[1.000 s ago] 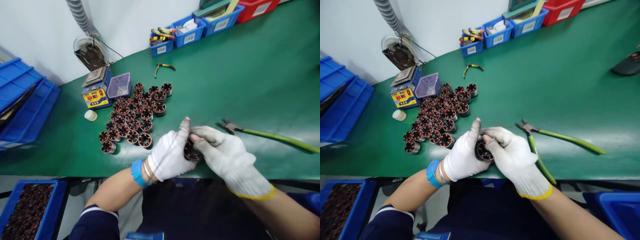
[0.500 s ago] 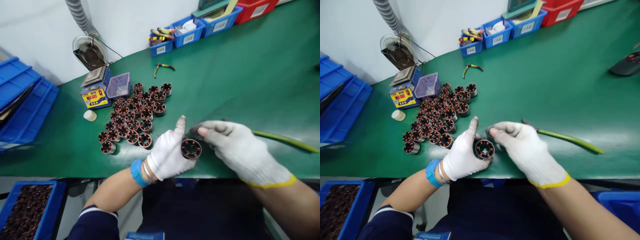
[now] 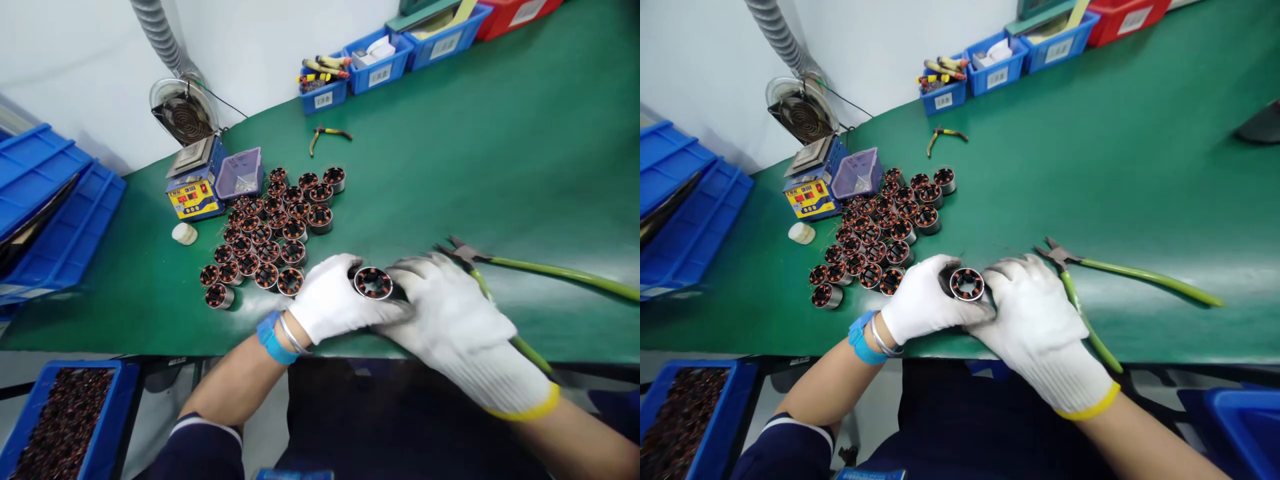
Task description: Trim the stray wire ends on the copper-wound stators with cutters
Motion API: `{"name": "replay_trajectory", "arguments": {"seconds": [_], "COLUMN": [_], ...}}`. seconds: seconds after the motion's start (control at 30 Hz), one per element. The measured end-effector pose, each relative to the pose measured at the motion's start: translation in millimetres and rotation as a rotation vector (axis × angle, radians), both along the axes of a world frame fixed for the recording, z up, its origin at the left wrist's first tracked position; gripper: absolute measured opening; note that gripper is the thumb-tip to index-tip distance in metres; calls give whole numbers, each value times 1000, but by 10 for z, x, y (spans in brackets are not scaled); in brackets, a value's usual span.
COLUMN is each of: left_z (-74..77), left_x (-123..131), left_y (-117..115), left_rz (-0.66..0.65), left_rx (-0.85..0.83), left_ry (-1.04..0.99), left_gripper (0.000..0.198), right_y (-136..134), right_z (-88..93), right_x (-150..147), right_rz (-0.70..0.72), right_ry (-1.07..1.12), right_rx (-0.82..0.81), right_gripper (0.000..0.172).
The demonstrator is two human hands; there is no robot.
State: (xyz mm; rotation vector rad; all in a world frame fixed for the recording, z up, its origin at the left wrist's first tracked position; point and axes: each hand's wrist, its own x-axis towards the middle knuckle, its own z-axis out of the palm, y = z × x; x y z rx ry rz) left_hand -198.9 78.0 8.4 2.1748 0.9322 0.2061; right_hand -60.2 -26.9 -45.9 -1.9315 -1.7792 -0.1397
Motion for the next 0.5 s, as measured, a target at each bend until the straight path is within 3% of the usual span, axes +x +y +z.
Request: {"name": "replay_trajectory", "arguments": {"seconds": [0.13, 0.33, 0.4, 0.5], "left_z": [24, -167, -174, -98], "left_x": [22, 54, 80, 94], "left_y": [39, 76, 109, 183], "left_rz": [3, 77, 106, 271], "left_rx": [-54, -385, -497, -575], "left_ry": [16, -326, -468, -756], "left_gripper": [39, 17, 16, 24], "right_y": [103, 41, 23, 18], "right_z": [12, -77, -96, -94], "right_x": [-51, -29, -15, -2], "right_rz": [-62, -16, 23, 89], "right_ry": [11, 62, 82, 111], "right_rx": [-61, -69, -60, -38], "right_gripper": [30, 41, 41, 36]}}
